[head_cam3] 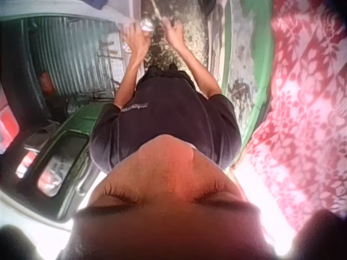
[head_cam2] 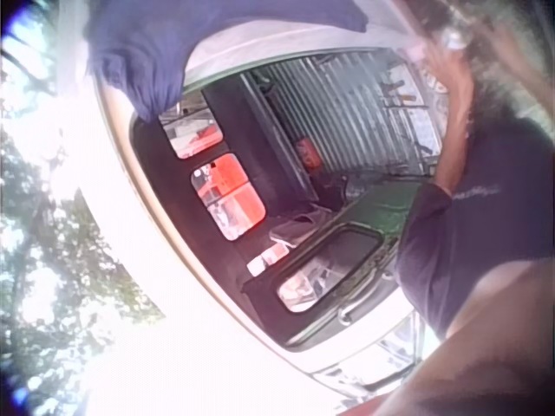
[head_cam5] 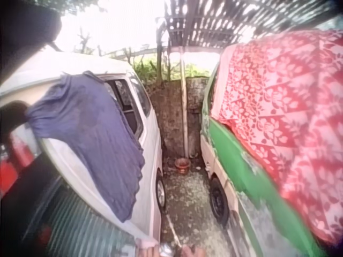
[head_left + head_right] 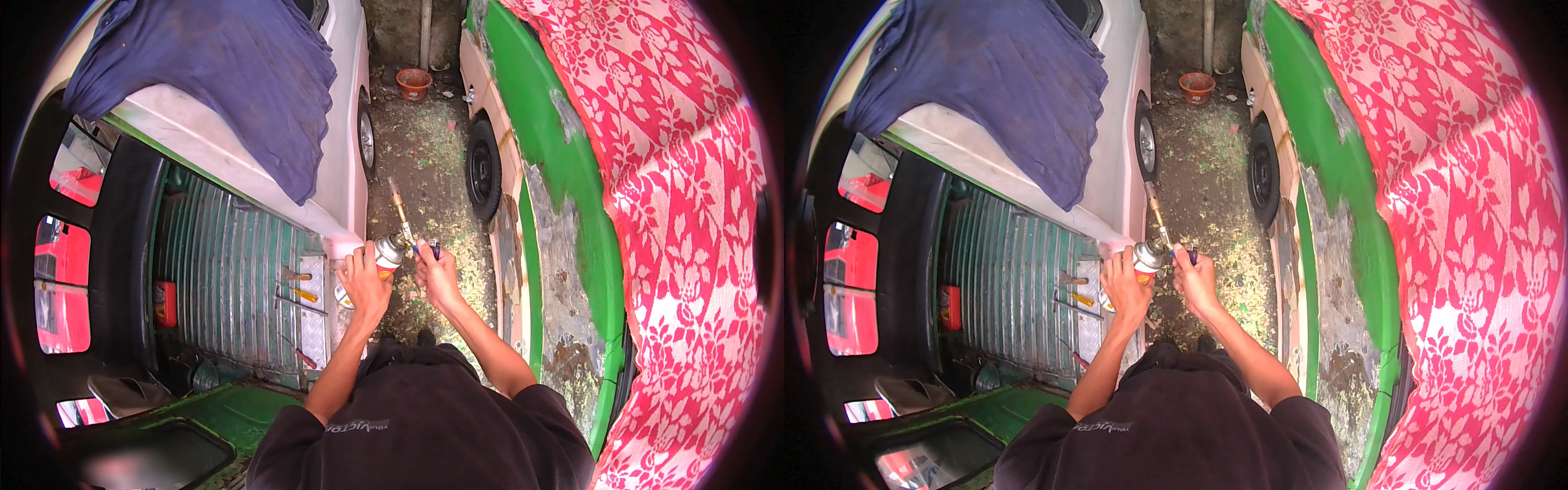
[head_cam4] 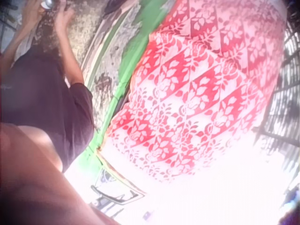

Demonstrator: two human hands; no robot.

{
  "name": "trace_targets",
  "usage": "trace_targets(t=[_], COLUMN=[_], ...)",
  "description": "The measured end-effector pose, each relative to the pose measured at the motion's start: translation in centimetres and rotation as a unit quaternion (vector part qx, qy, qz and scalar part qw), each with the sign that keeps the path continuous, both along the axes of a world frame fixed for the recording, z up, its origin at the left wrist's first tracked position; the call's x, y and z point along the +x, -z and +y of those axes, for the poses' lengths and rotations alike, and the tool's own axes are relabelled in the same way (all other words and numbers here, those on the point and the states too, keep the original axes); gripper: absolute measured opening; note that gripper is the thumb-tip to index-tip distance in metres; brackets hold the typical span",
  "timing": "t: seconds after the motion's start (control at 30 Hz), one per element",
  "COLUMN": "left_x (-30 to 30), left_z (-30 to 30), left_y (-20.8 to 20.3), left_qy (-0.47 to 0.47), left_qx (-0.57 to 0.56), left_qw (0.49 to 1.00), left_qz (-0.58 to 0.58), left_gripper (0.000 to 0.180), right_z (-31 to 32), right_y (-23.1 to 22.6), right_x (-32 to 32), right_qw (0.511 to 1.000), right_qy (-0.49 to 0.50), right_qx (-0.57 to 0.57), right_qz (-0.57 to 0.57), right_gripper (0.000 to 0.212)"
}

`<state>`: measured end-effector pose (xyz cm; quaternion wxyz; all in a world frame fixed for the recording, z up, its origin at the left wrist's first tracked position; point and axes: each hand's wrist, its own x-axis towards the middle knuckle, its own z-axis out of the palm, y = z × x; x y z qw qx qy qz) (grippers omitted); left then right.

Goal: The person uses a hammer and a chisel to chip away old paint and rust from the side panel of a green car. They then pick up a spray can and a lighter, ignite the lighter, and hold the flame near the spray nozzle.

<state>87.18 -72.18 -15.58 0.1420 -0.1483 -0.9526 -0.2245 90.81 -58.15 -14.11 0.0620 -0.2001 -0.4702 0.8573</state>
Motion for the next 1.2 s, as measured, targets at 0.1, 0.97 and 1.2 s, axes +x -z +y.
trace_targets(t=[0.1, 0.97, 1.2], left_x=[-0.1, -0.2, -0.1], left_z=[-0.2, -1.0, -0.6], left_y=[0.7, -3.2, -3.4], left_qy=[-0.005, 0.059, 0.036], left_qx=[0.015, -0.042, -0.039], left_qw=[1.000, 0.992, 0.993], left_qz=[0.018, -0.099, -0.106], left_gripper=[0.081, 0.088, 0.088], right_z=[0.7, 1.4, 1.0], right_y=[-0.4, 1.3, 0.8], right_x=[-0.4, 0.5, 0.1], right_qw=[0.967, 0.688, 0.830], right_qy=[-0.065, 0.074, 0.049], right_qx=[-0.240, 0.712, 0.556], right_qz=[-0.056, 0.120, 0.001], right_gripper=[0.035, 0.026, 0.029])
